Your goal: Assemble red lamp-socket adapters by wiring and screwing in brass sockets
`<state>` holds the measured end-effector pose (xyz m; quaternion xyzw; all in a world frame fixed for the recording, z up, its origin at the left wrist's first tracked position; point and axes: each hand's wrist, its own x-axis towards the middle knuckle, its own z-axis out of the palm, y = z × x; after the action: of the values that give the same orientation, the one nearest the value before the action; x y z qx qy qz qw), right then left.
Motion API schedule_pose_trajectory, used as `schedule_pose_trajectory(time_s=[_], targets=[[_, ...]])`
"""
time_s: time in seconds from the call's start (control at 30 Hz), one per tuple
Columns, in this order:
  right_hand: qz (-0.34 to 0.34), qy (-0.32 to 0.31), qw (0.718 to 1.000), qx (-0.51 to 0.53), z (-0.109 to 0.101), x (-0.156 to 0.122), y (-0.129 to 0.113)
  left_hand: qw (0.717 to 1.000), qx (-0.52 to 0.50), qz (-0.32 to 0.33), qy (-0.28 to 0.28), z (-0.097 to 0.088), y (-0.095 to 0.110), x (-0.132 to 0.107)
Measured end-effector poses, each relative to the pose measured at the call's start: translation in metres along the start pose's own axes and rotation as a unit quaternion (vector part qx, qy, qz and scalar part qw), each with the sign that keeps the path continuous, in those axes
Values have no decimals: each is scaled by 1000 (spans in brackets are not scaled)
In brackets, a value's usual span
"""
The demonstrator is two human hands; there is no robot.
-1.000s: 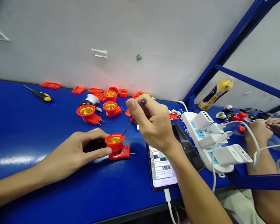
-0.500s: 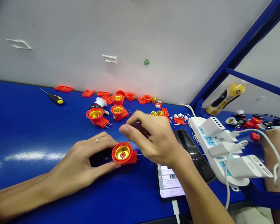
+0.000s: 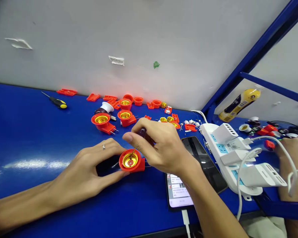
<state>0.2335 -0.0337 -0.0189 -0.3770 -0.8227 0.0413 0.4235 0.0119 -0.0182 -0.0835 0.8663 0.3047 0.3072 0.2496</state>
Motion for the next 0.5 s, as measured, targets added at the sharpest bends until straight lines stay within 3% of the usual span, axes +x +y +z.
schedule_pose_trajectory(time_s=[0.2, 0.4, 0.5], targets=[[6, -8, 1000, -25, -1, 2, -1, 1000, 4, -17, -11, 0, 2, 1], [13, 74, 994, -76, 11, 2, 2, 1000, 12, -7, -12, 1, 1, 2], [36, 87, 992, -80, 13, 3, 2, 1000, 15, -15, -15, 1, 0, 4]])
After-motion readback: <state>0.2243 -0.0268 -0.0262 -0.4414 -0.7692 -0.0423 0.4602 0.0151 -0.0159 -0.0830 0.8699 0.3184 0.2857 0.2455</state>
